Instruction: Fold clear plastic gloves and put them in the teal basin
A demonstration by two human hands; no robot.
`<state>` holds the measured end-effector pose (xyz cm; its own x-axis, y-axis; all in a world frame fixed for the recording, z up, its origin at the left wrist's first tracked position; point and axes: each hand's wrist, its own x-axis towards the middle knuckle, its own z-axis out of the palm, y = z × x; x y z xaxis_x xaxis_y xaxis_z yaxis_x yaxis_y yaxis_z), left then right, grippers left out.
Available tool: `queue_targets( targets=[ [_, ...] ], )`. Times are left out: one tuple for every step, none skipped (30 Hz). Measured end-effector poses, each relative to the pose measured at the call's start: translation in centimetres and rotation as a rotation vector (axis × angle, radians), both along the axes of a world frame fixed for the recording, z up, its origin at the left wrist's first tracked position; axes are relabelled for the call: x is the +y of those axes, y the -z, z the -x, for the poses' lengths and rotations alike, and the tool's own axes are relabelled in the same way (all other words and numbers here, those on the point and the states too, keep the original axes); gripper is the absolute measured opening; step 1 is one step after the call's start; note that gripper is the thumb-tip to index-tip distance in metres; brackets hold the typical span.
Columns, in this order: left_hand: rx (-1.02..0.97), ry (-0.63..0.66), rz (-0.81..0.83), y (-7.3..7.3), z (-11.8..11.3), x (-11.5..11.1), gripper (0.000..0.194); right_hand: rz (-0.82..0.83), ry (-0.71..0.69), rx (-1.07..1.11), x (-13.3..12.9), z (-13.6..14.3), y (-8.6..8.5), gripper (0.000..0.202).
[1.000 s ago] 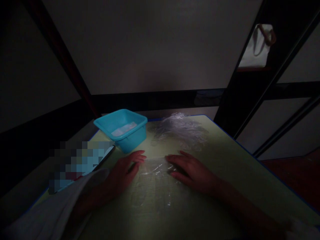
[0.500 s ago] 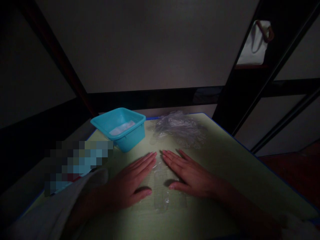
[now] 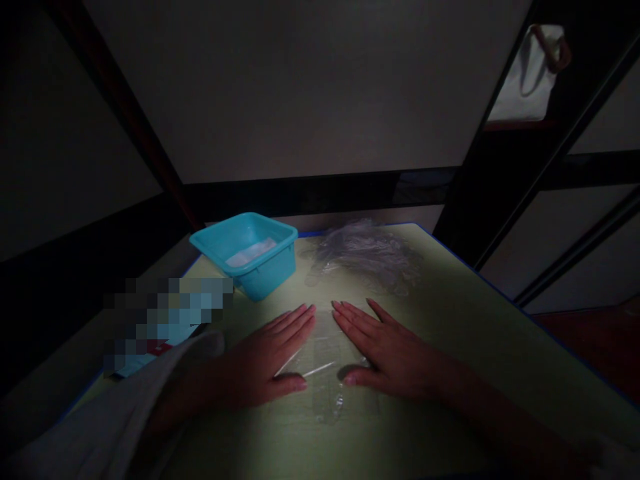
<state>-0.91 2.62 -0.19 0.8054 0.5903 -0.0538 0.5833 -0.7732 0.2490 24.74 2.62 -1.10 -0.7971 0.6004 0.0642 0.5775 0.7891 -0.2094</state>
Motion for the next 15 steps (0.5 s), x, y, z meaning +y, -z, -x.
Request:
queue_targets(
  targets=[
    [0.0, 0.002, 0.01, 0.0, 0.1, 0.1, 0.078, 0.014, 0.004, -0.004, 0.0, 0.0, 0.0, 0.081],
    [-0.004, 0.004, 0.022, 0.0, 0.2, 0.2, 0.078, 0.031, 0.007, -0.006, 0.0, -0.1, -0.1, 0.082],
    [-0.016, 0.005, 0.034, 0.0, 0.3, 0.2, 0.079, 0.05, 0.008, 0.0, 0.0, -0.1, -0.1, 0.082],
    [-0.035, 0.006, 0.05, 0.0, 0.4, 0.3, 0.081, 0.07, 0.008, 0.016, -0.1, -0.2, -0.2, 0.082],
    [-0.062, 0.004, 0.068, 0.0, 0.6, 0.2, 0.082, 0.093, 0.009, 0.045, -0.1, -0.3, -0.3, 0.081],
    [-0.097, -0.007, 0.089, -0.1, 0.7, 0.1, 0.083, 0.12, 0.02, 0.086, -0.1, -0.5, -0.3, 0.078],
    [-0.141, -0.03, 0.109, -0.1, 0.8, 0.0, 0.081, 0.148, 0.046, 0.141, -0.1, -0.6, -0.4, 0.074],
    [-0.194, -0.069, 0.122, -0.1, 0.9, -0.1, 0.076, 0.18, 0.089, 0.201, 0.0, -0.8, -0.5, 0.069],
    [-0.25, -0.12, 0.122, -0.1, 1.1, -0.2, 0.069, 0.204, 0.147, 0.261, 0.0, -0.9, -0.5, 0.065],
    [-0.307, -0.178, 0.104, 0.0, 1.2, -0.2, 0.06, 0.223, 0.209, 0.31, 0.1, -1.0, -0.6, 0.061],
    [-0.36, -0.232, 0.066, 0.2, 1.3, -0.3, 0.05, 0.232, 0.266, 0.347, 0.2, -1.1, -0.7, 0.059],
    [-0.404, -0.276, 0.01, 0.5, 1.4, -0.2, 0.042, 0.236, 0.31, 0.372, 0.4, -1.1, -0.7, 0.057],
    [-0.436, -0.305, -0.056, 0.7, 1.4, -0.1, 0.036, 0.235, 0.34, 0.386, 0.5, -1.1, -0.8, 0.055],
    [-0.456, -0.315, -0.12, 1.0, 1.5, 0.1, 0.032, 0.231, 0.357, 0.397, 0.6, -1.0, -0.8, 0.054],
    [-0.466, -0.317, -0.173, 1.3, 1.5, 0.2, 0.03, 0.223, 0.368, 0.408, 0.7, -1.0, -0.8, 0.053]
  ],
)
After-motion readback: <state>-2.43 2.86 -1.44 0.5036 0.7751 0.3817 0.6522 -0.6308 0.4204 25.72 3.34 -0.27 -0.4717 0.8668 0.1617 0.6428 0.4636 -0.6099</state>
